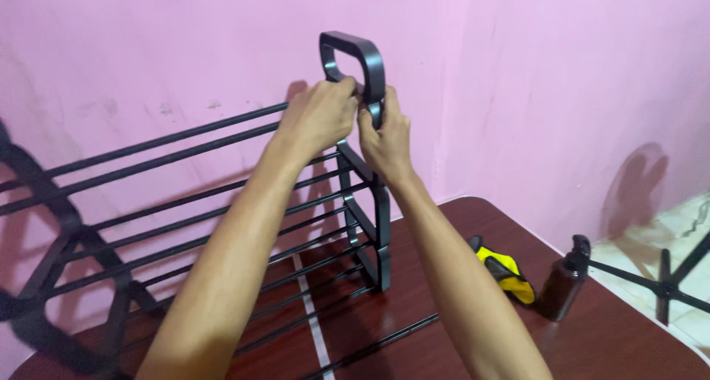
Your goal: The person disassembles a black metal rack on a wooden table by removing horizontal rods one by one from the side frames. They place the removed rods on the table and continue until several rods are detached and stacked.
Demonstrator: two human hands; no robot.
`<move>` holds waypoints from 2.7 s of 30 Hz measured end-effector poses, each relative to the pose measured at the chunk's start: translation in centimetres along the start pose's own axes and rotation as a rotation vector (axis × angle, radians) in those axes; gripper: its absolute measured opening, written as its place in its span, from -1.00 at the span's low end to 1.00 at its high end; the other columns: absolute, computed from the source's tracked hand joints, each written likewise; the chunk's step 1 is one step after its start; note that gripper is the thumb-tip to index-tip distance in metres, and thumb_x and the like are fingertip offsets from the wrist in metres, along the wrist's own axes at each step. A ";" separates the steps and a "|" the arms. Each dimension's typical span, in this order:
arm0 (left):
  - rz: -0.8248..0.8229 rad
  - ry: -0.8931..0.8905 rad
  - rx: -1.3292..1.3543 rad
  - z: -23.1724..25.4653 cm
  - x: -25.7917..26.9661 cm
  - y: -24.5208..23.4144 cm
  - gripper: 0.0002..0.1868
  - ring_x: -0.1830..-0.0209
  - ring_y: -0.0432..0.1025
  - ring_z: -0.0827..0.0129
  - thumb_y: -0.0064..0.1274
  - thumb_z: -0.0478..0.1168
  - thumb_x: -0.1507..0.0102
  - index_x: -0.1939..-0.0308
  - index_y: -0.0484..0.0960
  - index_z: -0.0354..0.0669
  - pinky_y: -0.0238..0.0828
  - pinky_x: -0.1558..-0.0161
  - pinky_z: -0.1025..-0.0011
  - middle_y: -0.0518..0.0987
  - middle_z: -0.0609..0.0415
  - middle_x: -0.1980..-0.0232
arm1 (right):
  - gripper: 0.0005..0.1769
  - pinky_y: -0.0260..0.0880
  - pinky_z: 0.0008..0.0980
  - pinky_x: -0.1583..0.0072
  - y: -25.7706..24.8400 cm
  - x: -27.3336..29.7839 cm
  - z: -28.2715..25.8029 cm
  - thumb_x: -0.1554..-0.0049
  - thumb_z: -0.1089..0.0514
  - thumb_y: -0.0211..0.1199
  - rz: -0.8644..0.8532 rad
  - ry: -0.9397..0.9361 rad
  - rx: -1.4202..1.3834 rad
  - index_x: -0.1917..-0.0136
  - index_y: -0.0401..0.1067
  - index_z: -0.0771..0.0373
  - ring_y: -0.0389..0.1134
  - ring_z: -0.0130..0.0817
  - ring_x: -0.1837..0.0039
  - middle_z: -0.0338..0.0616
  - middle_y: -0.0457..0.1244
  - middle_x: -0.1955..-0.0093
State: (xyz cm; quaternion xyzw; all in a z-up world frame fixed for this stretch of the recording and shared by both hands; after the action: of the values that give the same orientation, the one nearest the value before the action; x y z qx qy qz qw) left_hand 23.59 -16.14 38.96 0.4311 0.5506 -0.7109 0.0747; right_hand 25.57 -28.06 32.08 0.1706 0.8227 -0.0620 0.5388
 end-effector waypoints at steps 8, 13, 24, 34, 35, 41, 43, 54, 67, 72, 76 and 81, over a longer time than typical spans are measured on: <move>-0.146 -0.140 0.129 -1.4 -0.8 -0.4 -0.71 0.45 0.51 0.06 0.10 0.02 -0.27 0.13 0.77 -0.02 0.43 0.27 0.12 0.59 -0.14 0.47 | -0.80 0.30 -0.32 0.28 -0.7 -0.2 -0.3 -0.25 0.24 0.18 0.008 0.034 0.003 -0.15 0.36 0.26 0.31 -0.43 0.38 -0.10 0.25 0.41; -0.124 -0.218 0.195 -2.5 0.3 -0.5 -0.71 0.56 0.48 0.09 0.06 0.02 -0.31 0.17 0.78 -0.03 0.43 0.32 0.12 0.53 -0.18 0.59 | -0.82 0.24 -0.35 0.30 0.0 -0.3 -0.1 -0.26 0.24 0.18 -0.022 0.045 -0.046 -0.13 0.35 0.28 0.25 -0.49 0.38 -0.14 0.23 0.42; -0.089 -0.146 0.181 0.5 2.4 -2.2 -0.68 0.38 0.58 0.06 -0.09 -0.11 -0.34 0.02 0.74 -0.08 0.50 0.23 0.08 0.64 -0.15 0.36 | -0.75 0.30 -0.36 0.25 0.0 0.1 0.5 -0.30 0.26 0.17 -0.039 -0.007 -0.034 -0.24 0.30 0.26 0.32 -0.52 0.34 -0.22 0.27 0.35; -0.030 0.152 -0.060 4.8 6.5 -0.1 -0.53 0.26 0.63 -0.02 -0.18 -0.25 -0.34 -0.34 0.48 -0.16 0.61 0.28 0.05 0.66 -0.23 -0.02 | -0.35 0.44 -0.34 -0.02 0.2 1.7 1.9 -0.27 0.23 0.18 -0.179 -0.012 -0.137 -0.55 0.02 0.24 0.41 -0.46 -0.01 -0.15 0.37 0.08; -0.062 0.144 -0.076 5.0 7.1 0.4 -0.52 0.26 0.63 -0.04 -0.18 -0.24 -0.35 -0.36 0.46 -0.16 0.61 0.28 0.04 0.66 -0.23 -0.01 | -0.29 0.44 -0.34 -0.06 0.2 2.0 2.0 -0.26 0.21 0.22 -0.187 -0.051 -0.147 -0.56 -0.03 0.26 0.42 -0.44 -0.07 -0.12 0.38 0.03; -0.129 0.223 -0.087 6.9 11.1 2.4 -0.46 0.37 0.62 -0.07 -0.13 -0.29 -0.28 -0.37 0.38 -0.29 0.62 0.41 0.10 0.51 -0.36 -0.22 | 0.00 0.32 -0.03 -0.30 -1.4 5.0 5.0 -0.19 -0.17 0.33 -0.322 0.208 0.210 -0.63 -0.15 0.21 0.23 0.12 -0.44 0.30 0.10 -0.50; -0.205 0.227 -0.075 7.2 13.1 3.9 -0.43 0.40 0.61 -0.06 -0.10 -0.29 -0.27 -0.40 0.36 -0.28 0.61 0.40 0.10 0.53 -0.31 -0.16 | 0.12 0.11 0.17 -0.46 -2.9 5.9 4.0 -0.20 -0.28 0.33 -0.279 -0.036 0.382 -0.69 -0.23 0.20 0.00 0.28 -0.58 0.35 -0.11 -0.60; -0.391 0.320 -0.273 8.1 25.4 14.8 -0.20 0.29 0.57 0.16 0.01 -0.37 -0.13 -0.50 0.30 -0.05 0.51 0.34 0.23 0.58 0.00 -0.06 | 0.13 -0.25 0.50 -0.51 -7.4 12.7 5.6 -0.13 -0.31 0.33 -0.342 -0.096 0.674 -0.72 -0.22 -0.01 -0.32 0.29 -0.72 0.23 -0.35 -0.73; -0.429 0.252 -0.095 12.7 30.7 21.1 -0.27 0.17 0.54 0.08 -0.06 -0.20 -0.32 -0.59 0.13 -0.14 0.53 0.32 0.16 0.52 -0.10 -0.06 | 0.05 -0.24 0.44 -0.49 -13.5 29.3 12.1 -0.10 -0.20 0.27 -0.394 0.189 0.644 -0.67 -0.18 0.04 -0.30 0.25 -0.68 0.18 -0.29 -0.70; -0.506 -0.003 -0.054 8.0 33.9 24.7 -0.18 0.03 0.48 -0.12 -0.22 0.01 -0.43 -0.65 -0.19 -0.25 0.51 0.19 -0.01 0.39 -0.28 -0.24 | -0.04 -0.18 0.31 -0.51 -15.1 33.6 12.2 -0.10 -0.10 0.28 -0.417 0.244 0.649 -0.64 -0.07 0.09 -0.19 0.21 -0.66 0.16 -0.19 -0.67; -0.629 -0.078 -0.042 5.1 35.6 28.2 -0.16 -0.10 0.42 -0.20 -0.22 0.13 -0.42 -0.63 -0.17 -0.17 0.49 0.06 -0.06 0.29 -0.33 -0.38 | -0.12 -0.05 0.13 -0.54 -15.1 33.0 11.4 -0.12 0.00 0.26 -0.317 0.162 0.561 -0.61 0.03 0.22 -0.05 0.19 -0.62 0.20 -0.07 -0.63; -0.771 -0.083 0.003 4.2 36.7 31.4 -0.19 -0.26 0.29 -0.23 -0.30 0.18 -0.43 -0.65 -0.20 0.01 0.38 -0.08 -0.14 0.14 -0.37 -0.46 | -0.12 -0.07 0.14 -0.49 -14.7 33.3 11.9 -0.09 0.03 0.28 -0.363 0.230 0.604 -0.58 0.03 0.27 -0.05 0.21 -0.60 0.25 -0.08 -0.62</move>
State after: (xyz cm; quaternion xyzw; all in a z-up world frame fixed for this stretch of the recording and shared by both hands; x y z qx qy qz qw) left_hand 16.95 -18.17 -9.06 0.1635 0.6678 -0.7044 -0.1764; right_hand 18.69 -38.06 -4.22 0.1790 0.8393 -0.3772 0.3483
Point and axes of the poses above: each hand's wrist, its own x-axis away from the middle knuckle, its own y-axis out of the palm, z = x × y, the point moved 6 cm from there along -x, towards the middle knuckle
